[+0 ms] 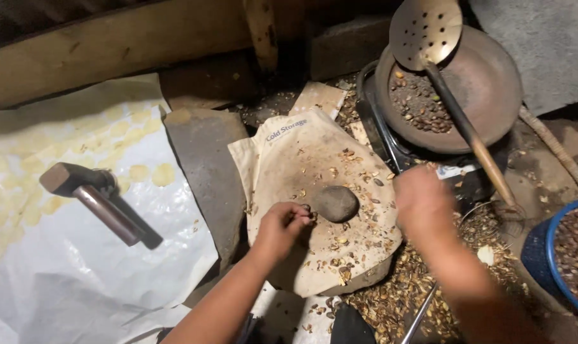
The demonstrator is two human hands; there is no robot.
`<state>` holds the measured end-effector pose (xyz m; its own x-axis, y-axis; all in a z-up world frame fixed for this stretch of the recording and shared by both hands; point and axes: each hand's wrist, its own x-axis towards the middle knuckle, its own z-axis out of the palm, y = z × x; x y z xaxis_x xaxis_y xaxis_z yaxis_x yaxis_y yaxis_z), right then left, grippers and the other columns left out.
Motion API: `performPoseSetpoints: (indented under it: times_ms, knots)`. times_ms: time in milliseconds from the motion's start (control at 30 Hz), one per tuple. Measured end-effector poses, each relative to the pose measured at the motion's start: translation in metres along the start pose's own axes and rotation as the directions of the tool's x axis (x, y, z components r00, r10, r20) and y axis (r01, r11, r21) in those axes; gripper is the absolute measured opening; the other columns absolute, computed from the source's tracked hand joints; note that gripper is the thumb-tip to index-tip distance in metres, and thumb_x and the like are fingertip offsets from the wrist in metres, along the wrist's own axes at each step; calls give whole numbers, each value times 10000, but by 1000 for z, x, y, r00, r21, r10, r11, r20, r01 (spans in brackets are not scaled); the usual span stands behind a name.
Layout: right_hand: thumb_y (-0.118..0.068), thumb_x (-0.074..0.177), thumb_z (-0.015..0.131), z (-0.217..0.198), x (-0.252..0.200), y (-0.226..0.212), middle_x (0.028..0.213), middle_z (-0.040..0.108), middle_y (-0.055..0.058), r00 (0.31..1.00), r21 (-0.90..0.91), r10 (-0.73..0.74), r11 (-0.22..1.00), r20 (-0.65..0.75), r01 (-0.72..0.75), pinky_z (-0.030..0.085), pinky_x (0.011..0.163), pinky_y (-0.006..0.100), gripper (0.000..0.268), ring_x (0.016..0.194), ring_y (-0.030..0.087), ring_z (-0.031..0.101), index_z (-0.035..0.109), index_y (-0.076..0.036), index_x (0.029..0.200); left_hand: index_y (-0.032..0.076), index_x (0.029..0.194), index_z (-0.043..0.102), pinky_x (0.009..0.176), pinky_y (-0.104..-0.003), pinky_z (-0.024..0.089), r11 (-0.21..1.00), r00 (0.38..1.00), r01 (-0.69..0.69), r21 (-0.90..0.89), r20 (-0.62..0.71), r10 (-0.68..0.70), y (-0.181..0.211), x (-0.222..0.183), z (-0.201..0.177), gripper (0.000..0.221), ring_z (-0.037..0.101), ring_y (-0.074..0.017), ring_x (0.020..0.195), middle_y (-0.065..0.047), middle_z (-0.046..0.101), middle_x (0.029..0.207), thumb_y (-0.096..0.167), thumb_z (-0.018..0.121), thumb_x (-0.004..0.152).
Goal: Flattening dough circles with a mallet and crushing nuts with a stone
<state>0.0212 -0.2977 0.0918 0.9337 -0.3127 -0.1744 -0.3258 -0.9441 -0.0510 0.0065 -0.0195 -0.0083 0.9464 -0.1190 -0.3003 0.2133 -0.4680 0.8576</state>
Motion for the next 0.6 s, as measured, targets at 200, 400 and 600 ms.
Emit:
performPoseSetpoints:
  times_ms: [200,400,600]
  knots:
    - [-152,908,601,91,-62,-14,1004,652,101,756,351,-654,713,20,608,595,779,455,130,913,373,706,679,-158,1011,89,1060,636,916,-460,583,891,952,-292,348,194,237,41,-14,-16,224,690,-391,1043,-141,633,1046,99,741,862]
    - [-112,931,627,48,-65,-41,1045,723,29,888,414,-404,863,221,290,656,765,236,157,786,127,710,723,-168,1042,40,1043,638,731,-236,480,927,994,-45,-372,74,78,-10,-2,11,94,561,-115,770,-30,658,905,65,616,955]
    - [-74,851,646,10,-90,-52,1043,779,19,886,746,-456,559,-89,362,576,725,256,212,840,145,733,769,-62,1023,-108,1226,483,863,-496,654,-197,761,624,-756,646,-66,23,-32,34,255,707,-383,958,-261,603,1114,61,468,1036]
